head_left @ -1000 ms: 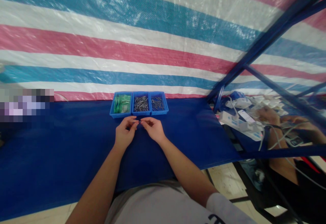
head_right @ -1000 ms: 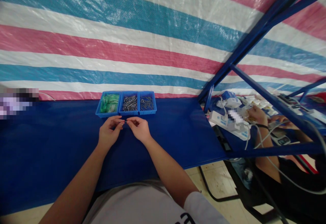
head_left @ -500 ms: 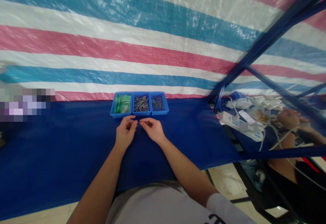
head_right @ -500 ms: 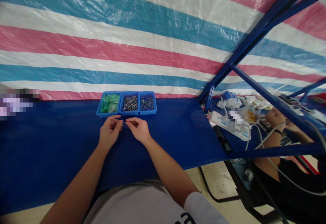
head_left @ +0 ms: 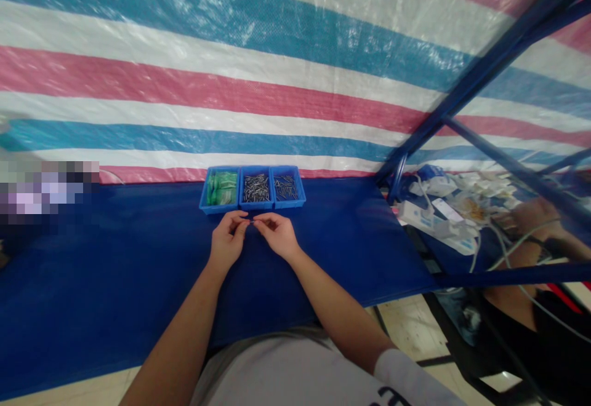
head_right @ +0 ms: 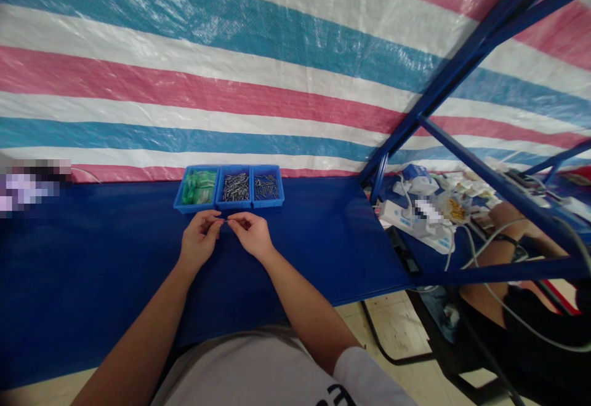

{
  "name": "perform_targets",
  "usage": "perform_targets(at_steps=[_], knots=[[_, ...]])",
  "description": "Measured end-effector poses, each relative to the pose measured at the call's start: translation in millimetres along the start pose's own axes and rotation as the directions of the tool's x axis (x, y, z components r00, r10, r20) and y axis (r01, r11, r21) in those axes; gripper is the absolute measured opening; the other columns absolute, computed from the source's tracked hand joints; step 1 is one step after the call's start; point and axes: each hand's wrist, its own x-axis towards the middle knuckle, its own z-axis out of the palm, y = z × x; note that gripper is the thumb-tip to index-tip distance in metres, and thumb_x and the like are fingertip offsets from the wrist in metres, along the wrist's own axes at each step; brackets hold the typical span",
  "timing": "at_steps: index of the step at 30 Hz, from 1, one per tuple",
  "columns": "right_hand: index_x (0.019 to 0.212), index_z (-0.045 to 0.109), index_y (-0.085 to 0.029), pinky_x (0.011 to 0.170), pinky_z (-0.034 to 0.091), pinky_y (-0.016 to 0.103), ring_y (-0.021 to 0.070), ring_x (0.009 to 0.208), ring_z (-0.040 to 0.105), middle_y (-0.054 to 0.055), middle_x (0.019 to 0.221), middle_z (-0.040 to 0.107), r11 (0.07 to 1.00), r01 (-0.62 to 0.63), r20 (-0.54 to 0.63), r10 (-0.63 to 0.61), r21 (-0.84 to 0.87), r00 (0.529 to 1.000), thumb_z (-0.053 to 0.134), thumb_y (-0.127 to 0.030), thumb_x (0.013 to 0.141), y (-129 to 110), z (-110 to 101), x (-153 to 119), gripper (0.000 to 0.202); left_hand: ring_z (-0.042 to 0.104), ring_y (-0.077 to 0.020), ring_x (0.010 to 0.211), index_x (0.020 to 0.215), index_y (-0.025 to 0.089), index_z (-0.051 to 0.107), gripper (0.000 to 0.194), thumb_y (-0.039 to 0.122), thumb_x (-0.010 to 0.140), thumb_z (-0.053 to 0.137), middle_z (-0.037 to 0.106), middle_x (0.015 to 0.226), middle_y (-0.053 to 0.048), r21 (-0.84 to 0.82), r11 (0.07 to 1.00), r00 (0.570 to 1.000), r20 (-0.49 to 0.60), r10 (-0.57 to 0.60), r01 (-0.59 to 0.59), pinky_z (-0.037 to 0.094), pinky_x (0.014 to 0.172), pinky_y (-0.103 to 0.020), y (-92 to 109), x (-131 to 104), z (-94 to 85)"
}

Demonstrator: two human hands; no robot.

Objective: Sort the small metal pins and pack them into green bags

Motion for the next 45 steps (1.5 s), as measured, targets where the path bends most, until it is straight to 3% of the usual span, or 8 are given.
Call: perform_targets(at_steps=[8, 15, 22, 27, 34, 45], knots=[[0.087, 0.073, -0.019, 0.067, 0.054, 0.029, 0.0164, 0.068, 0.067, 0.004, 0.080, 0.075, 1.000, 0.007, 0.002, -0.007, -0.008, 1.000, 0.068, -0.033, 0.076, -1.2, 0.6, 0.1, 0.019, 0.053, -0.0093, 0.053, 0.107, 0.020, 0.057, 0.021, 0.031, 0.090, 0.052, 0.050, 0.061, 0.006, -0.024, 0.999, 1.000, 0.014, 0.025, -0.024, 0.045, 0.057, -0.022, -0.1, -0.5, -0.8], [0.086, 0.072, -0.018, 0.064, 0.054, 0.029, 0.0158, 0.065, 0.066, 0.004, 0.078, 0.074, 0.999, -0.009, -0.022, 0.010, 0.047, 1.000, 0.069, -0.036, 0.075, -2.0, -1.1, 1.5, 0.021, 0.062, -0.0113, 0.065, 0.108, 0.020, 0.058, 0.030, 0.032, 0.082, 0.064, 0.065, 0.084, 0.000, -0.018, 0.999, 0.999, -0.011, 0.036, -0.036, 0.050, 0.064, -0.025, 1.8, -0.4, 1.1], [0.088, 0.072, -0.019, 0.065, 0.053, 0.028, 0.0150, 0.066, 0.065, 0.004, 0.079, 0.073, 0.998, -0.015, -0.007, 0.015, 0.054, 1.000, 0.069, -0.038, 0.075, -1.3, -0.9, 1.1, 0.023, 0.060, -0.0111, 0.057, 0.109, 0.020, 0.057, 0.027, 0.031, 0.085, 0.059, 0.058, 0.063, 0.005, -0.015, 0.999, 0.998, 0.052, 0.030, -0.029, 0.048, 0.062, -0.024, 3.8, -0.5, -1.1], [0.080, 0.070, -0.018, 0.058, 0.050, 0.026, 0.0129, 0.059, 0.061, 0.002, 0.071, 0.069, 0.998, -0.012, -0.012, 0.013, 0.069, 1.000, 0.069, -0.041, 0.076, -1.4, -1.3, 2.3, 0.023, 0.061, -0.0113, 0.056, 0.113, 0.020, 0.057, 0.030, 0.033, 0.087, 0.057, 0.061, 0.064, 0.005, -0.004, 1.000, 0.998, 0.067, 0.022, -0.021, 0.048, 0.061, -0.024, 5.0, -0.9, -1.8], [0.078, 0.068, -0.019, 0.054, 0.048, 0.024, 0.0109, 0.053, 0.055, 0.000, 0.065, 0.065, 0.992, -0.035, -0.028, 0.038, 0.119, 0.999, 0.071, -0.046, 0.073, 1.1, -1.1, 5.6, 0.027, 0.064, -0.0132, 0.061, 0.088, 0.019, 0.068, 0.020, 0.037, 0.081, 0.063, 0.070, 0.075, -0.001, 0.152, 0.988, 1.000, 0.021, 0.003, -0.006, 0.050, 0.061, -0.025, 6.9, -1.1, 0.5], [0.081, 0.070, -0.019, 0.059, 0.051, 0.026, 0.0133, 0.060, 0.061, 0.002, 0.072, 0.070, 0.997, -0.036, 0.012, 0.036, 0.074, 0.999, 0.070, -0.042, 0.074, -4.7, 1.3, -0.4, 0.024, 0.062, -0.0131, 0.062, 0.084, 0.019, 0.065, 0.022, 0.037, 0.087, 0.053, 0.066, 0.069, 0.000, 0.241, 0.970, 0.999, 0.041, 0.013, -0.023, 0.048, 0.063, -0.025, 10.2, 0.8, -4.0]])
